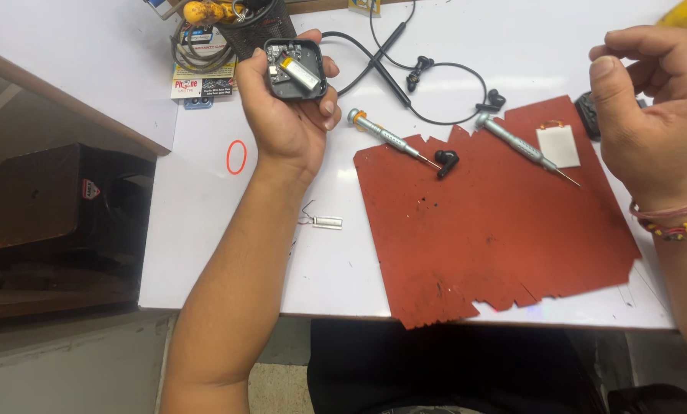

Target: The person uses a precision screwdriver to loosen screws on a small black electronic device, then uses a green plastic pry tool to separate the casing and remove the internal battery. The battery is placed on the workbench, and the person briefly handles a black earbud before the clip ends.

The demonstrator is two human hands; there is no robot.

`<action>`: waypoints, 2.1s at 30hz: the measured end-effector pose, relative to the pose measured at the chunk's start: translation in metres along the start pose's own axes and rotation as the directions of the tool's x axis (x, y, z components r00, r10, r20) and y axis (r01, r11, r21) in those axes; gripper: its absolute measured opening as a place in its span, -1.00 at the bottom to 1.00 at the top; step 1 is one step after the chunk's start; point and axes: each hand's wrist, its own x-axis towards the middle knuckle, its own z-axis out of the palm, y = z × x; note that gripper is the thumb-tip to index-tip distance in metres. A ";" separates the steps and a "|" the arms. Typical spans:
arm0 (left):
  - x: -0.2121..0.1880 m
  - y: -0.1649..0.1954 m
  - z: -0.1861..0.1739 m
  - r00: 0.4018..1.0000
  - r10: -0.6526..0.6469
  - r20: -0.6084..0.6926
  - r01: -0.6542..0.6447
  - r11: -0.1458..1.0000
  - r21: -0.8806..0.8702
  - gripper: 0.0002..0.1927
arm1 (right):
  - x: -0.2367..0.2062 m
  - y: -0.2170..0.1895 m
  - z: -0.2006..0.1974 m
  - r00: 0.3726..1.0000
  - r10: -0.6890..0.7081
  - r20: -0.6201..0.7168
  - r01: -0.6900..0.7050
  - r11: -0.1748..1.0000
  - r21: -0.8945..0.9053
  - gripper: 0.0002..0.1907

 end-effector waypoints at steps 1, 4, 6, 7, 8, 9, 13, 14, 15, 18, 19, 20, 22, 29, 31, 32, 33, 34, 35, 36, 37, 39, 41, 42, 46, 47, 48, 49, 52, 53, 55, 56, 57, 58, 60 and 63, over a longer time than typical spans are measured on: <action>0.001 -0.002 -0.001 1.000 0.005 0.000 -0.005 1.000 0.014 -0.37 | -0.001 -0.003 -0.002 0.998 -0.068 -0.012 0.068 0.998 -0.014 -0.85; 0.005 -0.008 0.001 1.000 -0.025 0.016 0.025 1.000 0.015 -0.38 | -0.012 -0.032 -0.010 0.997 -0.071 -0.033 0.067 0.993 -0.094 -0.93; 0.007 -0.012 0.002 0.999 -0.046 0.009 0.046 0.998 0.036 -0.39 | -0.038 -0.068 -0.013 1.000 -0.009 -0.021 0.007 0.996 -0.091 -0.95; 0.008 -0.013 0.001 0.998 -0.056 0.003 0.055 0.997 0.046 -0.39 | -0.060 -0.091 -0.012 1.000 0.010 0.002 -0.010 0.999 -0.035 -0.91; 0.009 -0.014 0.000 0.999 -0.045 0.015 0.044 0.998 0.050 -0.40 | -0.083 -0.113 -0.009 0.957 -0.171 0.236 0.156 0.985 0.079 -0.80; 0.009 -0.016 -0.001 0.999 -0.036 0.025 0.035 0.998 0.053 -0.40 | -0.103 -0.129 0.004 0.752 -0.327 0.573 0.397 0.918 0.003 -0.70; 0.012 -0.022 -0.003 0.998 -0.047 0.038 0.045 0.998 0.041 -0.41 | -0.170 -0.162 0.051 0.714 -0.428 0.553 0.331 0.904 0.272 -0.68; 0.012 -0.021 -0.003 0.998 -0.057 0.024 0.057 0.998 0.039 -0.41 | -0.177 -0.161 0.060 0.744 -0.408 0.529 0.376 0.910 0.172 -0.64; 0.011 -0.023 -0.003 0.997 -0.073 0.010 0.072 0.997 0.033 -0.41 | -0.183 -0.160 0.063 0.772 -0.384 0.506 0.409 0.910 0.067 -0.60; 0.015 -0.021 0.000 0.998 -0.070 -0.002 0.070 0.997 0.039 -0.41 | -0.185 -0.150 0.060 0.873 -0.208 0.441 0.318 0.928 -0.193 -0.61; 0.015 -0.021 0.000 0.998 -0.068 -0.010 0.069 0.997 0.043 -0.41 | -0.187 -0.149 0.058 0.891 -0.173 0.420 0.277 0.940 -0.201 -0.56; 0.016 -0.021 0.001 0.998 -0.064 -0.001 0.064 0.997 0.049 -0.41 | -0.188 -0.148 0.055 0.906 -0.139 0.401 0.236 0.950 -0.205 -0.52; 0.017 -0.022 0.000 0.998 -0.067 0.010 0.066 0.996 0.062 -0.41 | -0.191 -0.149 0.053 0.916 -0.037 0.399 0.161 0.946 -0.281 -0.47; 0.016 -0.027 -0.002 0.996 -0.085 0.032 0.082 0.994 0.076 -0.43 | -0.199 -0.149 0.059 0.909 0.193 0.369 0.053 0.825 -0.562 -0.66; 0.018 -0.025 -0.002 0.997 -0.077 0.032 0.074 0.993 0.092 -0.43 | -0.200 -0.155 0.058 0.922 0.182 0.341 0.033 0.840 -0.541 -0.72; 0.018 -0.024 -0.001 0.996 -0.077 0.036 0.073 0.993 0.097 -0.43 | -0.202 -0.160 0.055 0.945 0.120 0.305 0.048 0.871 -0.489 -0.73; 0.019 -0.024 -0.001 0.996 -0.078 0.037 0.074 0.992 0.101 -0.43 | -0.205 -0.165 0.052 0.962 0.059 0.267 0.065 0.898 -0.436 -0.73; 0.018 -0.025 -0.002 0.996 -0.081 0.036 0.077 0.992 0.104 -0.43 | -0.208 -0.171 0.049 0.963 0.070 0.260 0.045 0.911 -0.410 -0.73; 0.018 -0.027 -0.003 0.995 -0.088 0.040 0.084 0.992 0.098 -0.43 | -0.212 -0.176 0.046 0.964 0.082 0.254 0.023 0.923 -0.385 -0.73; 0.019 -0.027 -0.003 0.995 -0.094 0.045 0.089 0.992 0.094 -0.43 | -0.216 -0.180 0.044 0.964 0.093 0.248 0.002 0.934 -0.358 -0.73; 0.020 -0.028 -0.004 0.994 -0.100 0.049 0.096 0.991 0.091 -0.43 | -0.221 -0.183 0.041 0.964 0.099 0.247 -0.009 0.939 -0.344 -0.73; 0.021 -0.030 -0.005 0.993 -0.108 0.054 0.104 0.992 0.073 -0.44 | -0.231 -0.187 0.036 0.962 0.114 0.247 -0.032 0.950 -0.312 -0.72; 0.019 -0.030 -0.007 0.993 -0.105 0.051 0.101 0.992 0.079 -0.45 | -0.239 -0.187 0.030 0.950 0.128 0.286 -0.040 0.955 -0.294 -0.72; 0.018 -0.030 -0.007 0.994 -0.096 0.049 0.092 0.991 0.094 -0.45 | -0.243 -0.186 0.028 0.944 0.131 0.303 -0.042 0.957 -0.286 -0.72; 0.015 -0.028 -0.004 0.995 -0.088 0.044 0.081 0.988 0.133 -0.50 | -0.243 -0.176 0.018 0.900 0.148 0.410 -0.065 0.976 -0.210 -0.75; 0.013 -0.028 -0.004 0.992 -0.089 0.084 0.077 0.988 0.137 -0.50 | -0.239 -0.172 0.016 0.864 0.194 0.465 -0.093 0.969 -0.230 -0.76; 0.011 -0.028 -0.002 0.988 -0.091 0.124 0.074 0.987 0.140 -0.49 | -0.234 -0.171 0.015 0.821 0.240 0.519 -0.121 0.960 -0.253 -0.78; 0.009 -0.028 -0.001 0.982 -0.093 0.164 0.070 0.987 0.142 -0.48 | -0.228 -0.171 0.015 0.849 0.176 0.498 -0.090 0.977 -0.193 -0.79; 0.003 -0.028 0.007 0.951 -0.188 0.244 0.150 0.975 0.163 -0.45 | -0.201 -0.171 0.019 0.873 0.033 0.486 0.004 0.997 -0.074 -0.79; 0.001 -0.028 0.010 0.940 -0.217 0.261 0.179 0.970 0.162 -0.47 | -0.191 -0.172 0.021 0.848 0.016 0.530 0.028 0.997 -0.074 -0.78; -0.004 -0.027 0.017 0.915 -0.270 0.300 0.231 0.960 0.159 -0.48 | -0.173 -0.176 0.025 0.792 0.017 0.611 0.041 0.996 -0.081 -0.75; -0.006 -0.025 0.020 0.905 -0.282 0.320 0.236 0.956 0.175 -0.47 | -0.166 -0.178 0.028 0.762 0.036 0.647 0.030 0.995 -0.091 -0.75; -0.009 -0.024 0.023 0.893 -0.295 0.340 0.242 0.951 0.190 -0.46 | -0.160 -0.179 0.030 0.729 0.057 0.682 0.017 0.995 -0.101 -0.74; -0.012 -0.022 0.026 0.881 -0.308 0.359 0.248 0.947 0.205 -0.44 | -0.155 -0.180 0.031 0.714 0.067 0.697 0.020 0.993 -0.117 -0.71; -0.018 -0.020 0.030 0.837 -0.360 0.412 0.301 0.932 0.203 -0.41 | -0.149 -0.181 0.033 0.684 0.089 0.724 0.028 0.989 -0.148 -0.64; -0.026 -0.022 0.037 0.784 -0.408 0.468 0.334 0.913 0.236 -0.39 | -0.144 -0.179 0.035 0.502 0.164 0.849 0.076 0.970 -0.232 -0.60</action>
